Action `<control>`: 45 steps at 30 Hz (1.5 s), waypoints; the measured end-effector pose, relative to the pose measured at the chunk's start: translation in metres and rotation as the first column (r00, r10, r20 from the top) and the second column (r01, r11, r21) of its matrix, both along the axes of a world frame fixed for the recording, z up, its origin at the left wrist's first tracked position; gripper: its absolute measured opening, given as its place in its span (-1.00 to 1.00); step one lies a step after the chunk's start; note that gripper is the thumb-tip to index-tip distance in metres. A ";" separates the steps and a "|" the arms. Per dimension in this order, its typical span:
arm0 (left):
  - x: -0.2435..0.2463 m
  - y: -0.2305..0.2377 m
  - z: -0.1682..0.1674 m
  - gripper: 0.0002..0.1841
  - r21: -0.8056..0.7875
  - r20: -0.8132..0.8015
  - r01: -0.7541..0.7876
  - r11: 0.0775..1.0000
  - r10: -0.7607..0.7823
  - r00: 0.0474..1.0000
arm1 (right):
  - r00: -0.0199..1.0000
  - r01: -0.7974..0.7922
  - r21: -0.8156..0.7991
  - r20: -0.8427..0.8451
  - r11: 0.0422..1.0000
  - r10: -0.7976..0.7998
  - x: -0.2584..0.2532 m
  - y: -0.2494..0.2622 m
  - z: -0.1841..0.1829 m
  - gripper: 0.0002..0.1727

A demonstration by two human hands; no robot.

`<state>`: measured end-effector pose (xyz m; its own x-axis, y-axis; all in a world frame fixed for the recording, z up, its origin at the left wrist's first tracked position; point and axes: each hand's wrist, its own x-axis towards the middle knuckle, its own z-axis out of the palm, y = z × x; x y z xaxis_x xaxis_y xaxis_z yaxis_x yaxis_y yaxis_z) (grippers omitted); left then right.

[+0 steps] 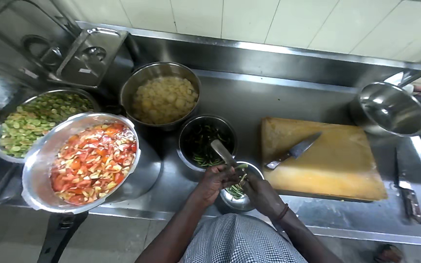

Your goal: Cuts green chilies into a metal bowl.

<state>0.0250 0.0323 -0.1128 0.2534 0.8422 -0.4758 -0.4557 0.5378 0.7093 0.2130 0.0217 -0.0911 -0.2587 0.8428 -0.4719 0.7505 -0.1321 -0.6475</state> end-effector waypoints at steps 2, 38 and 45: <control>-0.006 0.002 -0.006 -0.66 0.050 0.109 0.000 0.999 -0.005 0.994 | 0.919 0.100 -0.260 -0.345 0.961 -0.189 0.011 0.004 -0.001 -0.68; 0.019 -0.001 0.004 -0.83 0.385 -0.511 0.343 0.857 -0.112 0.853 | 0.786 0.336 -0.219 -0.471 0.916 -0.401 0.014 0.008 -0.005 -0.65; 0.017 -0.006 0.008 -0.84 0.490 -0.627 0.447 0.748 -0.054 0.777 | 0.810 0.347 -0.173 -0.439 0.922 -0.388 0.012 0.007 -0.012 -0.69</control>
